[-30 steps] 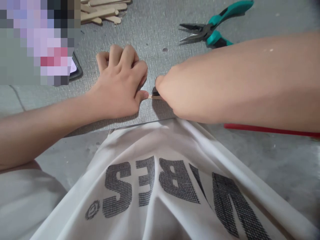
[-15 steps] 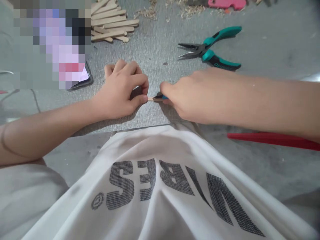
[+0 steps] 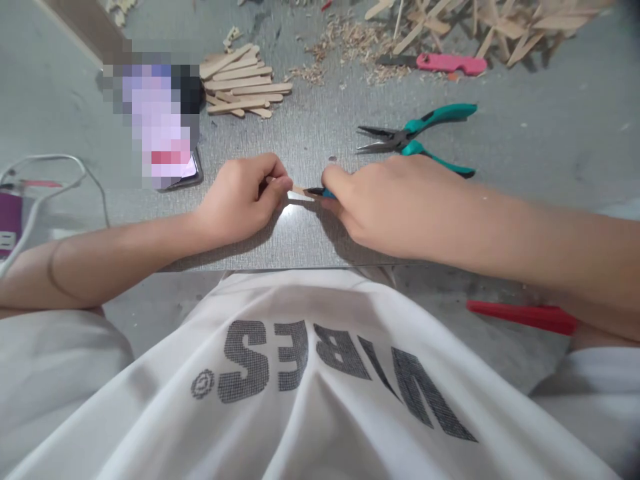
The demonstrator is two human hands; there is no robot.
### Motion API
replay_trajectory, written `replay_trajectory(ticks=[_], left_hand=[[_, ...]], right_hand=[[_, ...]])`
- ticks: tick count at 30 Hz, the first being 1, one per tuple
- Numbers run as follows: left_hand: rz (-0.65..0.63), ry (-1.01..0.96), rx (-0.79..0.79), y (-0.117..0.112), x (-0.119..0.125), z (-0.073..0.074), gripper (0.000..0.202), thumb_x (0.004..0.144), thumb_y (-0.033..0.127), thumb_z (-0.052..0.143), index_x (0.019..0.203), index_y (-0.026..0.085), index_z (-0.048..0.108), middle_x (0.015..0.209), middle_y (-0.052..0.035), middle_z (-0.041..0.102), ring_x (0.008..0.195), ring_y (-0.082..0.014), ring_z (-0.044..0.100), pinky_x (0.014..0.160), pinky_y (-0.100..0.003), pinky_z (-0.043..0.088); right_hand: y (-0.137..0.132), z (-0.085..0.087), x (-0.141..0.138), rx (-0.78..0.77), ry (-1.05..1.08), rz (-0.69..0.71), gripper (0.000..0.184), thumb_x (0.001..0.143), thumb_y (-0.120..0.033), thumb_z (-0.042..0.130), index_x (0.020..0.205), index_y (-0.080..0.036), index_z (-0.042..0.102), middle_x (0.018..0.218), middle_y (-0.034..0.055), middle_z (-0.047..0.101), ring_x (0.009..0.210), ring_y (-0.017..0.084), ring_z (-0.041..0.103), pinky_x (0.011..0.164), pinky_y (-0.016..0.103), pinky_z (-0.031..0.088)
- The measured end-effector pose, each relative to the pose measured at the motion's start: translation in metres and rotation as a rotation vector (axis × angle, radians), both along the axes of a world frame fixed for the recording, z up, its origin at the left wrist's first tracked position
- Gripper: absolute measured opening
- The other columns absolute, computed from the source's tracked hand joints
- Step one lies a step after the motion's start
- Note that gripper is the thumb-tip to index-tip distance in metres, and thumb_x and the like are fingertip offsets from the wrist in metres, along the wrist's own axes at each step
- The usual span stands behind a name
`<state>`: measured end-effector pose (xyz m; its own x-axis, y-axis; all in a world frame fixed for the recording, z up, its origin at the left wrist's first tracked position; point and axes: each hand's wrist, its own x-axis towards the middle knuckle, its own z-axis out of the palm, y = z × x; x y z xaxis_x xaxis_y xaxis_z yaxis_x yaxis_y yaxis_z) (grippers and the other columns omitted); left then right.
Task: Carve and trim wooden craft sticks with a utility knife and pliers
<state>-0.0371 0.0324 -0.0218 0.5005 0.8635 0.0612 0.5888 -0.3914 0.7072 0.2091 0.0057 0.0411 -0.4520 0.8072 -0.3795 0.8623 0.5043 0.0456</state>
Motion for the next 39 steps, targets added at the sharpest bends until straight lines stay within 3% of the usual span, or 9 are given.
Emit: replay_trajectory(ticks=[4, 9, 16, 20, 25, 29, 33, 35, 39], left_hand=[[0.064, -0.050, 0.004, 0.000, 0.002, -0.003, 0.022, 0.104, 0.032, 0.068, 0.083, 0.029, 0.062, 0.070, 0.0008, 0.069, 0.071, -0.0216, 0.063, 0.078, -0.045, 0.050], [0.114, -0.016, 0.041, 0.001, 0.004, -0.003, 0.020, 0.099, 0.032, 0.068, 0.081, 0.029, 0.061, 0.073, -0.0014, 0.070, 0.085, -0.0266, 0.071, 0.082, -0.044, 0.050], [0.129, -0.012, 0.036, 0.004, 0.000, -0.006, 0.025, 0.103, 0.038, 0.072, 0.082, 0.031, 0.060, 0.072, -0.0022, 0.065, 0.088, -0.0281, 0.070, 0.084, -0.046, 0.049], [0.152, 0.042, 0.049, 0.005, 0.001, -0.003, 0.029, 0.107, 0.042, 0.072, 0.084, 0.029, 0.058, 0.079, -0.0030, 0.068, 0.088, -0.0261, 0.066, 0.086, -0.048, 0.049], [0.139, 0.046, 0.082, 0.003, 0.001, 0.000, 0.028, 0.108, 0.046, 0.069, 0.088, 0.030, 0.057, 0.086, -0.0041, 0.072, 0.087, -0.0263, 0.066, 0.084, -0.049, 0.048], [0.154, 0.071, 0.100, 0.005, 0.000, -0.002, 0.028, 0.108, 0.047, 0.067, 0.090, 0.031, 0.054, 0.086, -0.0040, 0.070, 0.087, -0.0266, 0.064, 0.085, -0.048, 0.046], [0.172, 0.175, 0.061, 0.009, -0.002, -0.004, 0.032, 0.112, 0.048, 0.065, 0.089, 0.029, 0.053, 0.088, -0.0037, 0.068, 0.088, -0.0234, 0.058, 0.087, -0.048, 0.044], [0.167, 0.136, 0.056, 0.009, -0.002, -0.006, 0.038, 0.116, 0.054, 0.063, 0.090, 0.028, 0.052, 0.088, -0.0030, 0.068, 0.088, -0.0220, 0.056, 0.087, -0.049, 0.044], [0.181, -0.146, 0.044, 0.001, 0.001, -0.008, 0.049, 0.115, 0.068, 0.063, 0.087, 0.030, 0.050, 0.082, -0.0019, 0.066, 0.083, -0.0224, 0.060, 0.083, -0.047, 0.048]], right_hand=[[0.008, -0.007, 0.006, -0.014, 0.121, 0.034, 0.037, 0.118, -0.042, 0.050, 0.131, -0.020, 0.077, 0.091, 0.0133, 0.081, 0.077, 0.029, 0.071, 0.071, 0.038, 0.036], [0.013, -0.018, 0.010, -0.035, 0.176, 0.007, 0.039, 0.120, -0.046, 0.050, 0.126, -0.019, 0.078, 0.090, 0.0130, 0.080, 0.073, 0.028, 0.067, 0.070, 0.038, 0.036], [0.013, -0.010, 0.003, -0.110, 0.161, -0.083, 0.042, 0.123, -0.049, 0.051, 0.131, -0.018, 0.078, 0.099, 0.0148, 0.083, 0.077, 0.029, 0.071, 0.071, 0.039, 0.036], [0.009, -0.011, 0.005, -0.054, 0.139, -0.096, 0.044, 0.125, -0.049, 0.049, 0.139, -0.017, 0.075, 0.107, 0.0193, 0.085, 0.083, 0.032, 0.072, 0.070, 0.041, 0.029], [0.006, -0.018, 0.008, -0.010, 0.215, -0.101, 0.039, 0.125, -0.045, 0.050, 0.142, -0.018, 0.072, 0.118, 0.0186, 0.087, 0.086, 0.027, 0.071, 0.074, 0.041, 0.024], [0.004, -0.018, 0.007, 0.054, 0.135, -0.061, 0.046, 0.125, -0.042, 0.043, 0.152, -0.016, 0.070, 0.121, 0.0216, 0.087, 0.096, 0.032, 0.077, 0.076, 0.042, 0.023], [0.002, -0.017, 0.009, 0.162, 0.085, -0.088, 0.062, 0.124, -0.046, 0.030, 0.166, -0.014, 0.063, 0.126, 0.0224, 0.085, 0.105, 0.037, 0.079, 0.077, 0.044, 0.029], [0.001, -0.018, 0.011, 0.176, 0.129, -0.083, 0.067, 0.123, -0.048, 0.026, 0.171, -0.016, 0.060, 0.126, 0.0202, 0.084, 0.105, 0.038, 0.079, 0.078, 0.044, 0.034], [-0.004, -0.020, 0.010, 0.082, 0.442, -0.103, 0.052, 0.120, -0.047, 0.043, 0.151, -0.020, 0.074, 0.106, 0.0129, 0.081, 0.098, 0.033, 0.077, 0.087, 0.043, 0.049]])
